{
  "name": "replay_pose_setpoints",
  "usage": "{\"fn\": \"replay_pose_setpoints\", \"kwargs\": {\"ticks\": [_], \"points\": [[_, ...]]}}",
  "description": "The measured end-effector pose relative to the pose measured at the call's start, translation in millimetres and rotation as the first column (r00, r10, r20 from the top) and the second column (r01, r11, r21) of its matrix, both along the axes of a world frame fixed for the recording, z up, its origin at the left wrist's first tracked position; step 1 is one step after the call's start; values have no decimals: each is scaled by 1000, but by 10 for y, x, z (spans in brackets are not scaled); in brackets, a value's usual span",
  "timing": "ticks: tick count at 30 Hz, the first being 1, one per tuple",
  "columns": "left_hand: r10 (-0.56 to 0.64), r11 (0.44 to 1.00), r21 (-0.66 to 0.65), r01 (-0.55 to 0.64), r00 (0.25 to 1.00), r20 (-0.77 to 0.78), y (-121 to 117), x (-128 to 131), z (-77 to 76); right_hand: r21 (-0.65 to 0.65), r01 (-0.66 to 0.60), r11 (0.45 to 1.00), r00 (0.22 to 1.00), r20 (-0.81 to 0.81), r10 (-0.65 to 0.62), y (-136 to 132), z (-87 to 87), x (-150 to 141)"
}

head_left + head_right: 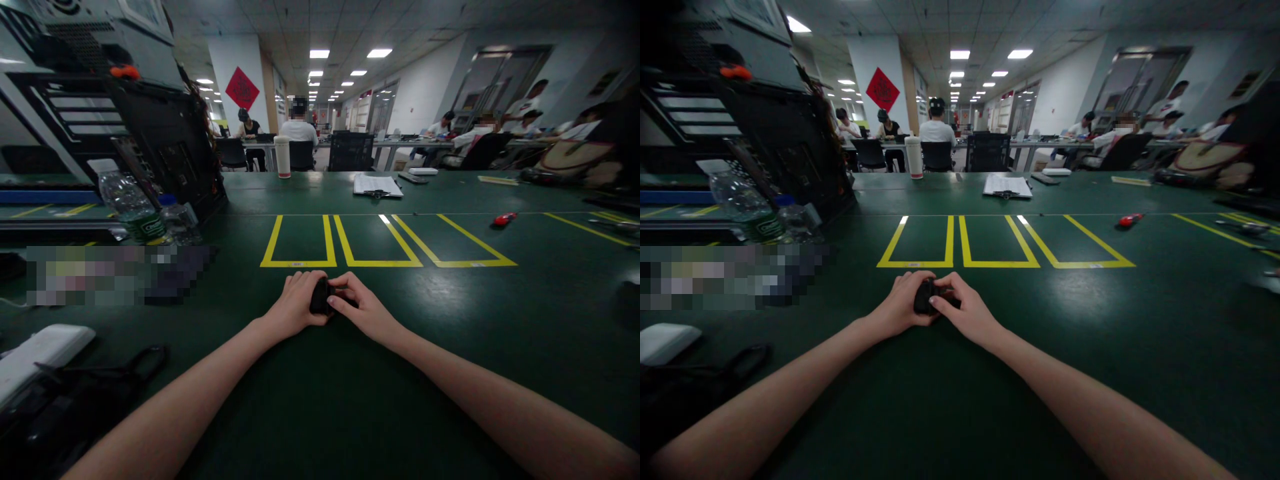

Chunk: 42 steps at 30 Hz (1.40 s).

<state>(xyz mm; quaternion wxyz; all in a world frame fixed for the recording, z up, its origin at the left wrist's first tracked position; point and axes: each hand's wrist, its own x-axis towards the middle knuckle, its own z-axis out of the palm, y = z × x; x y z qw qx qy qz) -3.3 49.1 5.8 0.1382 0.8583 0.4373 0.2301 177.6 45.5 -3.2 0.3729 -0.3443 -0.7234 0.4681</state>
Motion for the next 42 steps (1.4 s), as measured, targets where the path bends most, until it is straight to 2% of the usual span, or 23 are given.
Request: {"fn": "replay_pose_setpoints", "kwargs": {"ticks": [6, 11, 16, 22, 30, 37, 42], "points": [[-3, 1000, -1, 3, 1000, 11, -4, 4, 2, 22, 11, 1000, 997, 73, -12, 3, -1, 10], [-1, 1000, 6, 1, 1000, -9, -8, 6, 12, 59, 0, 998, 998, 61, -3, -11, 8, 22], [4, 1000, -14, -4, 1000, 0, -8, 6, 19, 24, 13, 1000, 999, 34, -14, -12, 12, 11], [-6, 1000, -22, 6, 1000, 10, -15, 3, 23, 19, 3, 1000, 996, 84, -5, -20, 31, 21], [-2, 1000, 5, 2, 1000, -12, -13, 9, 28, 20, -8, 1000, 1000, -12, 8, -7, 11, 8], [-7, 1000, -11, 7, 1000, 3, -13, 3, 26, -3, -1, 1000, 998, 61, 1, -7, 13, 9], [-1, 1000, -21, 1, 1000, 2, -26, 2, 42, 21, -21, 1000, 1000, 7, 21, -13, 25, 20]]}}
